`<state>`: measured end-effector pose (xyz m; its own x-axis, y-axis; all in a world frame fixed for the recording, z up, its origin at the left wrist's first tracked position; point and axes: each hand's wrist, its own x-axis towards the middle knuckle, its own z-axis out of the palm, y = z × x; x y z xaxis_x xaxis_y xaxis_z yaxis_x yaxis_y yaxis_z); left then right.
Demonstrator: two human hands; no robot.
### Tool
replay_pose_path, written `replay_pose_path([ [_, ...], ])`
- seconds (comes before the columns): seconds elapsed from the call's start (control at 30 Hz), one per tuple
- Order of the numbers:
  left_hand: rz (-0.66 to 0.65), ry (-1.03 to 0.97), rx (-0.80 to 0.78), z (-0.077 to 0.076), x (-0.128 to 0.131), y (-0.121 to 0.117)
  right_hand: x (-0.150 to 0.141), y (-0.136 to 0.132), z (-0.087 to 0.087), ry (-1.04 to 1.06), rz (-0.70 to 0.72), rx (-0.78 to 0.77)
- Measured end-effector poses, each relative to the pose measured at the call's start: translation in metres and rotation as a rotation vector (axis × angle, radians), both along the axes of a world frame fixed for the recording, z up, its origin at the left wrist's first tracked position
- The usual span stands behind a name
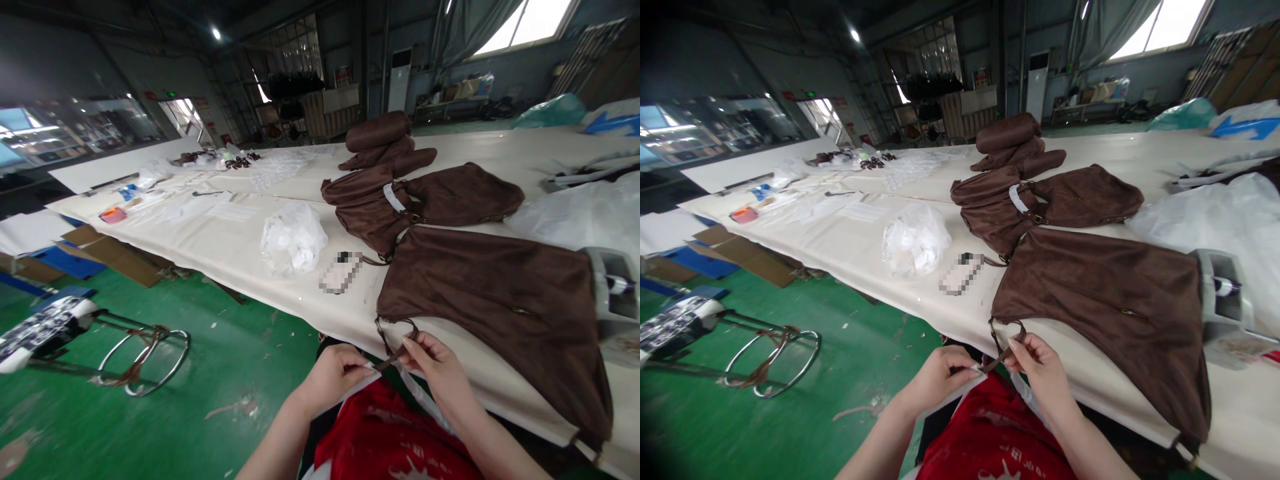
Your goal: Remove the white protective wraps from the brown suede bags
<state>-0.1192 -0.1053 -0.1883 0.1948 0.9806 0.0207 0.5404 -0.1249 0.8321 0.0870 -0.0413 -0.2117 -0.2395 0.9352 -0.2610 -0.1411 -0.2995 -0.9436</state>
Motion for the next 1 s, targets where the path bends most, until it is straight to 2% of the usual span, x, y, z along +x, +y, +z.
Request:
replay_pose_path([
  [0.2, -0.015, -0.032, 0.051, -0.002, 0.003, 0.007, -0.019, -0.011, -0.015, -0.006, 0.119, -0.061],
  [0.33, -0.002, 0.044, 0.11, -0.004, -0.001, 0.009, -0.025, -0.012, -0.015, -0.043, 0.18, -0.069],
  [0.47, 0.031, 0.097, 0.054, -0.002, -0.006, 0.007, -0.02, -0.002, -0.015, 0.095, 0.15, -0.139],
  [0.57, 0.042, 0.026, -0.04, 0.0, -0.004, 0.007, -0.021, 0.006, -0.02, 0.069, 0.169, -0.142],
  [0.67, 0.091, 0.011, -0.126, 0.001, 0.002, 0.013, -0.026, 0.009, -0.024, -0.109, 0.328, -0.066],
  [0.8, 0.149, 0.13, -0.118, 0.003, 0.011, 0.022, -0.025, 0.014, -0.018, -0.391, 0.522, 0.137],
  [0.9, 0.177, 0.239, -0.102, 0.01, 0.018, 0.028, -0.016, 0.021, -0.016, -0.487, 0.492, 0.28],
  [1.0, 0.174, 0.325, -0.088, 0.018, 0.024, 0.033, -0.005, 0.028, -0.025, -0.404, 0.374, 0.271],
])
